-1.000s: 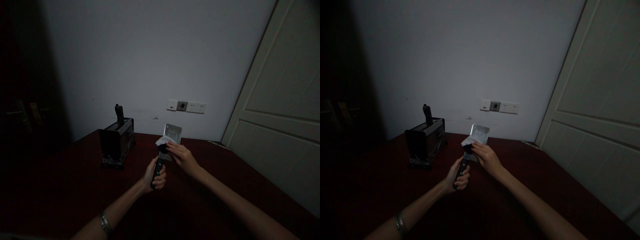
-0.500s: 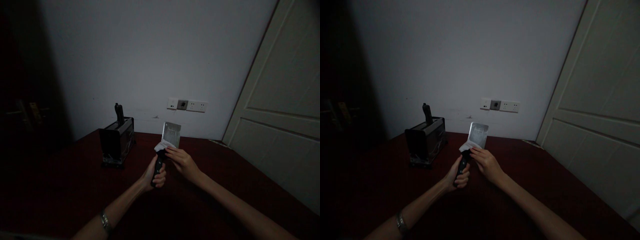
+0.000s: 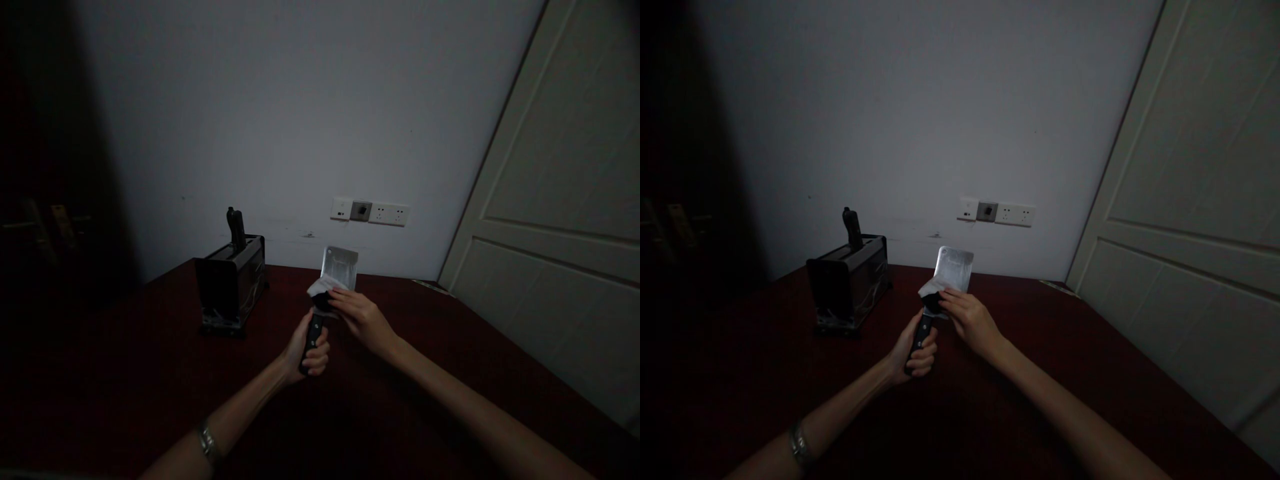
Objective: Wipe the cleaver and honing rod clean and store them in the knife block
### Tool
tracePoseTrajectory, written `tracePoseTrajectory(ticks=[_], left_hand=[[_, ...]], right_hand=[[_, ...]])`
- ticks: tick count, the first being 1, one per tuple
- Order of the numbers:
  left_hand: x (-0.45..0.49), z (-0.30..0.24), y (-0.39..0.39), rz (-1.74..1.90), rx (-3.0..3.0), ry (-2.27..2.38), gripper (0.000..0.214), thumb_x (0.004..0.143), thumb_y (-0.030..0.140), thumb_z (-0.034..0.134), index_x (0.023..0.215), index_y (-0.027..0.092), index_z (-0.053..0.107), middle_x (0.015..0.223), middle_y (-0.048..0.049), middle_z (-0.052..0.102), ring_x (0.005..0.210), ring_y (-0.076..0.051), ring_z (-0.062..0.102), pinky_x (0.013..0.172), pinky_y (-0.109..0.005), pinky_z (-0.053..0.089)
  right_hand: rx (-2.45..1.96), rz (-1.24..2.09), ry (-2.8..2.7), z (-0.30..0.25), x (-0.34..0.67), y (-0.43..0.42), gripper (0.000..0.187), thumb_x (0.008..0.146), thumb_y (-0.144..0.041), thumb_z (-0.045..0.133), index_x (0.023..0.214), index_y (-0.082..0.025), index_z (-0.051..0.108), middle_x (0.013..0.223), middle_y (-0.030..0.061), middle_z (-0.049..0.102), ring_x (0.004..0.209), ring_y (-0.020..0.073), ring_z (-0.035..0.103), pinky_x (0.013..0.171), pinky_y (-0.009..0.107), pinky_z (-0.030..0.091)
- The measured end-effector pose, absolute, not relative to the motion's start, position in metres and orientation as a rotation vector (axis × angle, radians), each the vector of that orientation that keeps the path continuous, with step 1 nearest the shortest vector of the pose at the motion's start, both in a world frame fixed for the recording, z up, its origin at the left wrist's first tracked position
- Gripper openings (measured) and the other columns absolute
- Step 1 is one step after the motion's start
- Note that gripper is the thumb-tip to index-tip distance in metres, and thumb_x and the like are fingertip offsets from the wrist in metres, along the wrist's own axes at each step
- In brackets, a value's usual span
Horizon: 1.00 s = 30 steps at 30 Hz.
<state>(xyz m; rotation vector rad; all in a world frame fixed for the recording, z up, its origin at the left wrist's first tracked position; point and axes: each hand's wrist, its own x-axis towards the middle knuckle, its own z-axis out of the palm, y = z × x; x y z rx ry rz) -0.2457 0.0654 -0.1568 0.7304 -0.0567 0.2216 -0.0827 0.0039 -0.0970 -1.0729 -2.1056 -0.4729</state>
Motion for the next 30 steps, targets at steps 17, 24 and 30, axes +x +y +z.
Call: tracePoseTrajectory(ticks=[17,24,30], left_hand=[[-0.247,-0.156,0.067,0.218,0.703,-0.09,0.059,0.084,0.063,0.024,0.053,0.016,0.043,0.033,0.0064,0.029,0.024,-0.004,0.015,0.026,-0.016,0.026],[-0.246,-0.16,0.068,0.18,0.723,-0.077,0.06,0.082,0.065,0.025,0.053,0.016,0.043,0.034,0.0063,0.03,0.025,-0.004,0.017,0.027,-0.016,0.027],[-0.246,-0.16,0.068,0.164,0.723,-0.072,0.061,0.082,0.066,0.024,0.053,0.016,0.043,0.034,0.0058,0.032,0.025,-0.005,0.019,0.028,-0.016,0.028]], right_hand=[[-1.092,-0.381,-2.226,-0.066,-0.087,0.022,0.026,0.083,-0.02,0.052,0.105,-0.022,0.064,0.1,0.0093,0.056,0.094,0.0205,0.052,0.081,0.038,0.046],[-1.177,-0.424,-1.937,-0.064,-0.059,0.03,0.021,0.082,-0.023,0.054,0.1,-0.021,0.066,0.094,0.0083,0.056,0.089,0.0202,0.053,0.079,0.039,0.047],[-1.141,-0.394,-2.034,-0.076,-0.075,0.019,0.023,0.083,-0.021,0.053,0.102,-0.02,0.065,0.096,0.0089,0.057,0.089,0.0191,0.054,0.078,0.036,0.049]])
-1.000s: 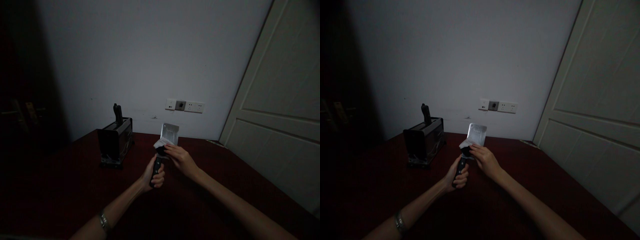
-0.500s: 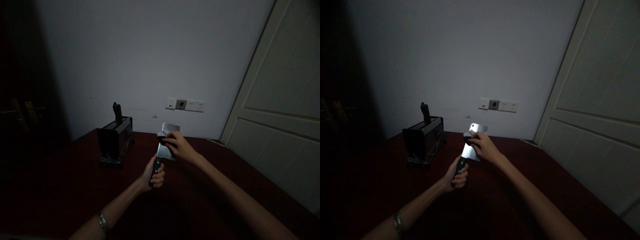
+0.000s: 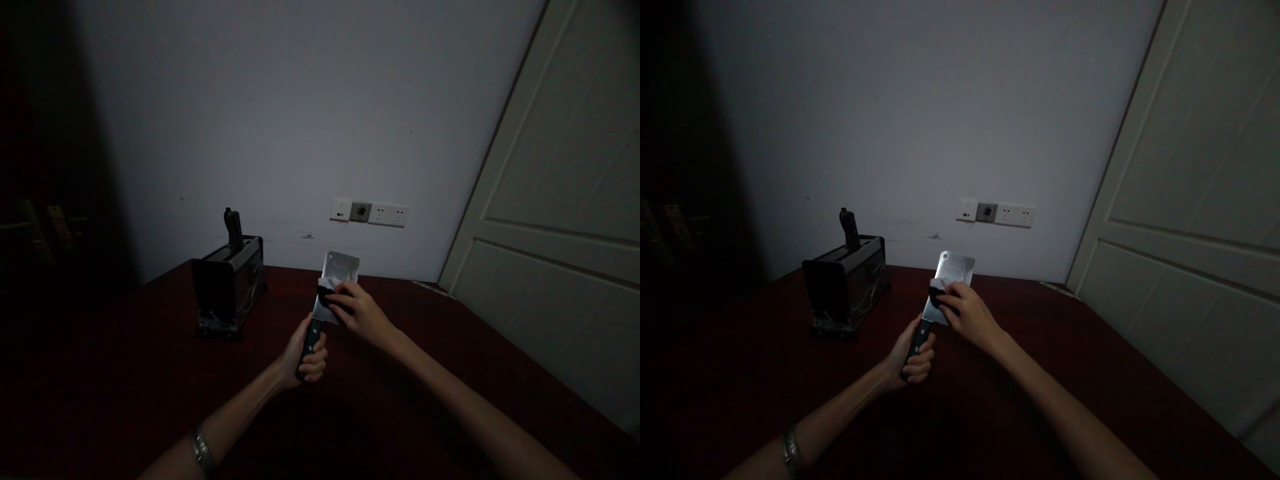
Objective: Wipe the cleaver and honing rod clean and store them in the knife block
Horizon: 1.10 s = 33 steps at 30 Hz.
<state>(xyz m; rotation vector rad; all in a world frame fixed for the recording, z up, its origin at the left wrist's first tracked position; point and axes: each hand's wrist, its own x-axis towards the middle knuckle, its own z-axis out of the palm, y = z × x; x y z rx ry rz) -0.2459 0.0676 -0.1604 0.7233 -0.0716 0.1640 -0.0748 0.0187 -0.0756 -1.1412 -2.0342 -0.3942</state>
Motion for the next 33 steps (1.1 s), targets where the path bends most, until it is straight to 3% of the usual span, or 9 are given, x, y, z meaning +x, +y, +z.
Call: tracePoseTrajectory(ticks=[14,25,33], left_hand=[[-0.249,-0.154,0.067,0.209,0.714,-0.121,0.06,0.084,0.064,0.022,0.053,0.016,0.042,0.033,0.0059,0.031,0.024,-0.004,0.017,0.026,-0.016,0.026],[-0.249,-0.153,0.062,0.159,0.76,-0.089,0.057,0.081,0.066,0.029,0.053,0.017,0.037,0.033,0.0072,0.029,0.024,-0.004,0.016,0.026,-0.016,0.024],[-0.248,-0.153,0.063,0.196,0.737,-0.095,0.058,0.082,0.065,0.027,0.053,0.017,0.039,0.033,0.007,0.029,0.024,-0.004,0.016,0.026,-0.015,0.024]], right_hand=[[-1.169,-0.357,-2.083,-0.085,-0.078,-0.007,0.025,0.084,-0.02,0.05,0.105,-0.021,0.064,0.097,0.0087,0.057,0.09,0.0185,0.054,0.076,0.034,0.049],[-1.236,-0.61,-1.95,-0.028,-0.021,0.04,0.024,0.084,-0.026,0.051,0.099,-0.019,0.068,0.092,0.0099,0.056,0.086,0.021,0.055,0.074,0.037,0.048],[-1.193,-0.459,-2.094,-0.06,-0.061,0.001,0.026,0.085,-0.02,0.049,0.105,-0.02,0.065,0.097,0.0106,0.057,0.087,0.0197,0.055,0.072,0.035,0.049]])
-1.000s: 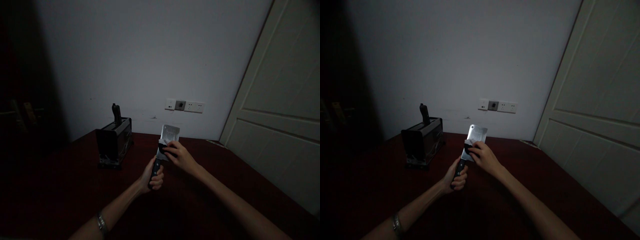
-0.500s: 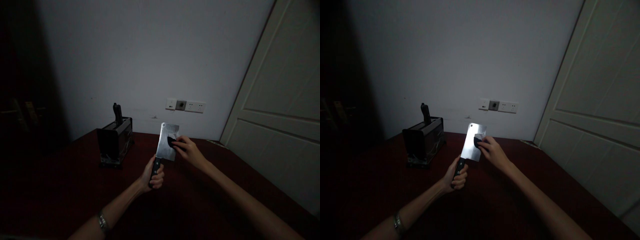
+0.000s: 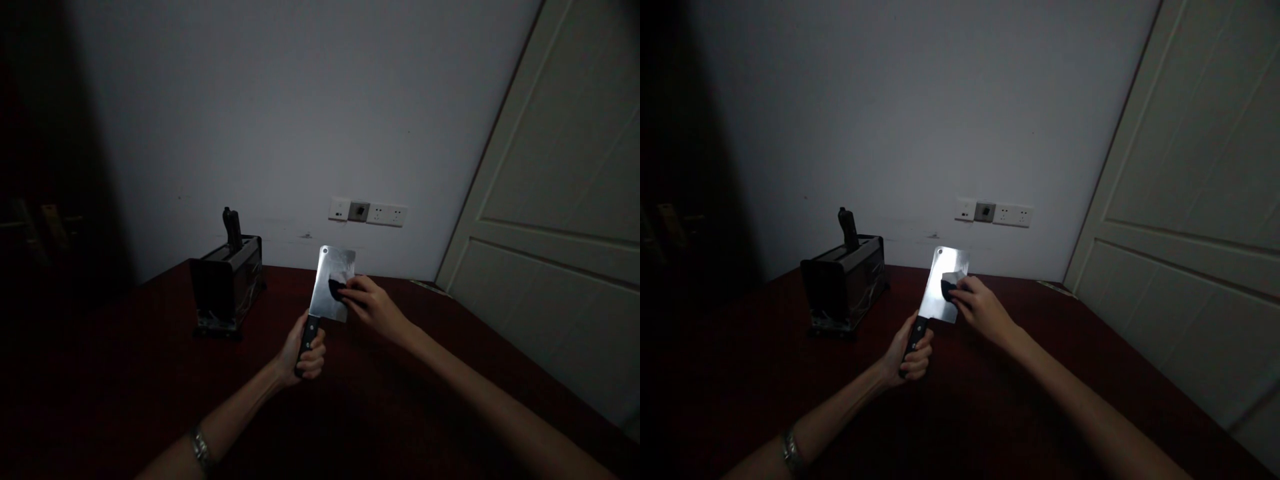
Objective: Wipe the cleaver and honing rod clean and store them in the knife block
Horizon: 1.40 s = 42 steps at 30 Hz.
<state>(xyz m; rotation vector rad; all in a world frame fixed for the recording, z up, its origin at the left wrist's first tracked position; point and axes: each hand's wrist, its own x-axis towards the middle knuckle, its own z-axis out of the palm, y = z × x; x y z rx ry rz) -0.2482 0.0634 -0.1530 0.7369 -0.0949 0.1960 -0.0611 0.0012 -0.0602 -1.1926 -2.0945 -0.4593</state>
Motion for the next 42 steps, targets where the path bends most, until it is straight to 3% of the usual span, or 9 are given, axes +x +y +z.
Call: tracePoseTrajectory(ticks=[10,16,28,42], left_hand=[[-0.246,-0.158,0.065,0.188,0.72,-0.087,0.058,0.081,0.065,0.028,0.055,0.016,0.043,0.034,0.0065,0.032,0.024,-0.004,0.018,0.027,-0.015,0.027],[-0.249,-0.155,0.063,0.177,0.719,-0.116,0.059,0.082,0.065,0.025,0.054,0.016,0.042,0.034,0.0064,0.031,0.025,-0.004,0.017,0.027,-0.015,0.026],[-0.248,-0.153,0.057,0.138,0.738,-0.108,0.058,0.082,0.065,0.026,0.052,0.017,0.039,0.033,0.0069,0.029,0.024,-0.004,0.016,0.026,-0.016,0.024],[-0.246,-0.155,0.058,0.159,0.765,-0.034,0.06,0.08,0.068,0.025,0.051,0.017,0.038,0.032,0.0068,0.029,0.024,-0.005,0.016,0.026,-0.016,0.023]], right_hand=[[-1.166,-0.407,-2.284,-0.076,-0.091,-0.012,0.026,0.086,-0.017,0.046,0.106,-0.016,0.063,0.094,0.0111,0.058,0.087,0.0189,0.055,0.073,0.034,0.05],[-1.167,-0.395,-2.205,-0.072,-0.076,-0.021,0.027,0.086,-0.018,0.046,0.107,-0.02,0.063,0.097,0.0103,0.058,0.086,0.0186,0.055,0.071,0.034,0.05],[-1.235,-0.649,-1.895,-0.024,-0.027,0.035,0.023,0.084,-0.025,0.051,0.098,-0.021,0.068,0.09,0.0099,0.058,0.083,0.0213,0.056,0.072,0.038,0.049],[-1.215,-0.608,-1.856,-0.019,-0.051,0.066,0.02,0.082,-0.023,0.054,0.096,-0.022,0.069,0.089,0.0079,0.057,0.084,0.0205,0.055,0.076,0.038,0.048]])
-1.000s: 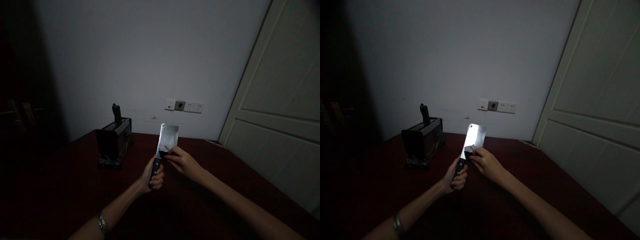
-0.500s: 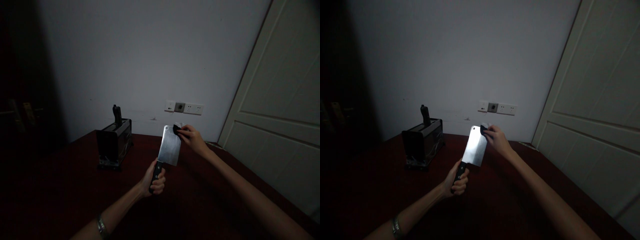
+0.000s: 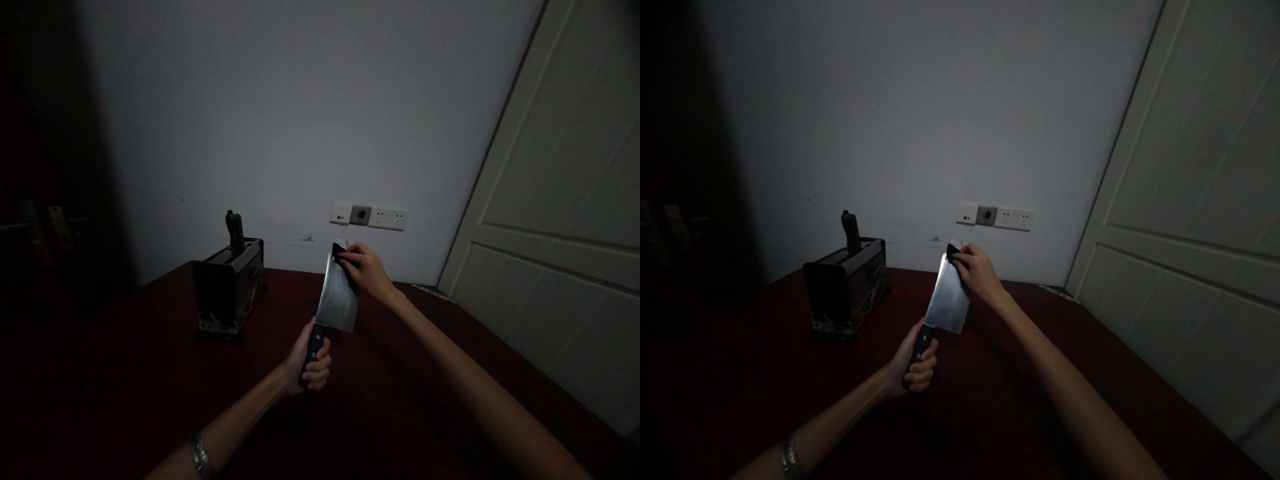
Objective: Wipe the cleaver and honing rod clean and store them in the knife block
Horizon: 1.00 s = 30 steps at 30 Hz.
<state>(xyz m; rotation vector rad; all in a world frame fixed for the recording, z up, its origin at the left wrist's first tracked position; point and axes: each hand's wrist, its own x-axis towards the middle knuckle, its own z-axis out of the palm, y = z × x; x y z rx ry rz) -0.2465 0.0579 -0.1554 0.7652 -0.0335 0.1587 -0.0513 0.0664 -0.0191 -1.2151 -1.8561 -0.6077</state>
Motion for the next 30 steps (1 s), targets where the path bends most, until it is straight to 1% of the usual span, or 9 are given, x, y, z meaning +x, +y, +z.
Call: tracePoseTrajectory(ticks=[6,15,19,23,26,30], left_hand=[[-0.246,-0.157,0.057,0.144,0.761,-0.027,0.061,0.082,0.067,0.022,0.053,0.017,0.041,0.033,0.0065,0.029,0.024,-0.005,0.017,0.027,-0.016,0.024],[-0.245,-0.164,0.064,0.17,0.738,-0.033,0.059,0.082,0.066,0.023,0.055,0.017,0.042,0.034,0.006,0.031,0.025,-0.005,0.017,0.027,-0.017,0.025],[-0.246,-0.163,0.063,0.164,0.732,-0.057,0.055,0.083,0.063,0.026,0.058,0.017,0.042,0.035,0.0065,0.03,0.025,-0.005,0.017,0.028,-0.016,0.024],[-0.247,-0.158,0.06,0.142,0.746,-0.062,0.059,0.082,0.066,0.022,0.056,0.017,0.041,0.035,0.0061,0.029,0.025,-0.005,0.016,0.028,-0.016,0.024],[-0.248,-0.155,0.058,0.164,0.755,-0.054,0.06,0.081,0.068,0.02,0.057,0.017,0.041,0.035,0.006,0.029,0.026,-0.005,0.016,0.028,-0.016,0.024],[-0.248,-0.156,0.059,0.19,0.774,-0.005,0.06,0.082,0.068,0.02,0.058,0.017,0.041,0.036,0.0063,0.028,0.026,-0.005,0.016,0.028,-0.016,0.023]], right_hand=[[-1.212,-0.578,-1.929,-0.03,-0.069,0.06,0.02,0.082,-0.022,0.053,0.095,-0.02,0.069,0.091,0.0095,0.057,0.087,0.0215,0.054,0.076,0.038,0.048],[-1.107,-0.369,-2.078,-0.083,-0.106,0.012,0.023,0.084,-0.017,0.05,0.101,-0.018,0.065,0.096,0.0098,0.057,0.091,0.0195,0.054,0.077,0.036,0.049],[-1.105,-0.239,-2.169,-0.079,-0.102,0.002,0.021,0.083,-0.016,0.052,0.098,-0.019,0.066,0.095,0.0084,0.057,0.09,0.0179,0.054,0.077,0.034,0.049],[-1.102,-0.087,-2.323,-0.061,-0.088,0.001,0.018,0.078,-0.014,0.058,0.092,-0.02,0.068,0.092,0.006,0.056,0.087,0.0161,0.055,0.076,0.032,0.048],[-1.141,-0.092,-2.353,-0.058,-0.087,0.002,0.016,0.078,-0.014,0.058,0.092,-0.018,0.066,0.093,0.0063,0.056,0.088,0.0162,0.054,0.077,0.031,0.047],[-1.213,-0.19,-2.276,-0.068,-0.099,0.004,0.012,0.081,-0.017,0.055,0.091,-0.017,0.062,0.092,0.0067,0.055,0.087,0.0174,0.052,0.076,0.033,0.046]])
